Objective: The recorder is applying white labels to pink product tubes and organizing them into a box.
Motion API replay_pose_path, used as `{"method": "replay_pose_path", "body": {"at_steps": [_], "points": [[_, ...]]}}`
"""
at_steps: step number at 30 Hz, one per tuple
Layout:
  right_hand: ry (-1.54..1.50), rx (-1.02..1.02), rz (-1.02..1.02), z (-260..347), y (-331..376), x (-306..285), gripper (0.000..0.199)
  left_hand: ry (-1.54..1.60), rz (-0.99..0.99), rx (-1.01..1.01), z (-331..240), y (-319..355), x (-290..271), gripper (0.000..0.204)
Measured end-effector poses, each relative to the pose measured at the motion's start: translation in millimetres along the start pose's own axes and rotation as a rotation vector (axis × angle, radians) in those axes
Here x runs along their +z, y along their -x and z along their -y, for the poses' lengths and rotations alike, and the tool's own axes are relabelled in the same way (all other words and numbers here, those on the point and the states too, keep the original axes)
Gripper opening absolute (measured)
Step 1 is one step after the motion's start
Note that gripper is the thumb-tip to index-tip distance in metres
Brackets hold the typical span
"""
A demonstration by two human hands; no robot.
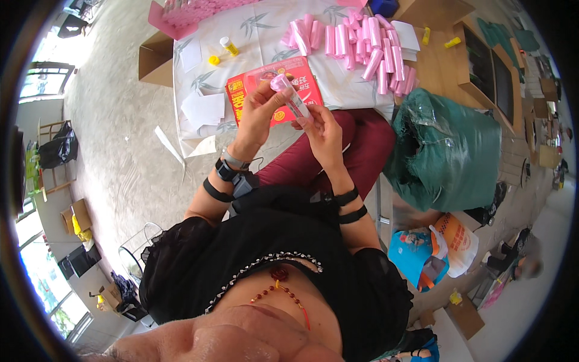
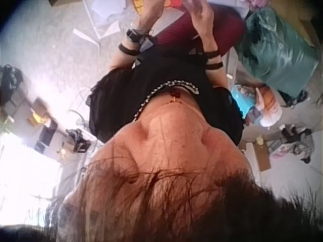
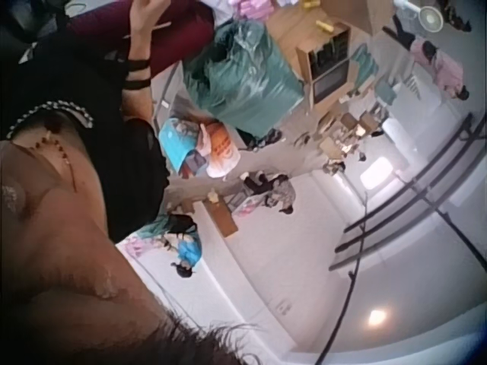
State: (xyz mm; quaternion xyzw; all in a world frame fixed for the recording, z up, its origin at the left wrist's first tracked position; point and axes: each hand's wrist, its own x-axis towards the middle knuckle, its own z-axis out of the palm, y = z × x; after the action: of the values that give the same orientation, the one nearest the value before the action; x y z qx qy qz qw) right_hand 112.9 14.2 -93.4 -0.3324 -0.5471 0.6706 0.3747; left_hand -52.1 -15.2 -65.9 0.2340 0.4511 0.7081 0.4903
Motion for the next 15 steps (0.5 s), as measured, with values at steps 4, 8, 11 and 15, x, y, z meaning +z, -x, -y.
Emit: {"method": "replay_pose_path", "body": {"at_steps": [4, 8, 11, 15], "points": [[0.012, 0.047, 0.029, -3.5, -2.0, -0.2, 0.031, -0.168, 0.092, -0.129, -8.0, -20.4, -26.2, 0.032], [-0.015, 0.083, 0.038, -10.6, -5.7, 1.6, 0.031, 0.129, -0.104, -0.320, -5.3, -25.9, -27.1, 0.040], [-0.064, 0.138, -0.007, -15.6, -8.8, 3.5, 0.033, 0.238, -0.020, -0.337, 3.5, -20.5, -27.9, 0.035], [-0.106, 0.169, -0.016, -19.8, -11.9, 6.2, 0.035, -0.028, 0.136, -0.179, 32.2, -2.6, -30.8, 0.031]]}}
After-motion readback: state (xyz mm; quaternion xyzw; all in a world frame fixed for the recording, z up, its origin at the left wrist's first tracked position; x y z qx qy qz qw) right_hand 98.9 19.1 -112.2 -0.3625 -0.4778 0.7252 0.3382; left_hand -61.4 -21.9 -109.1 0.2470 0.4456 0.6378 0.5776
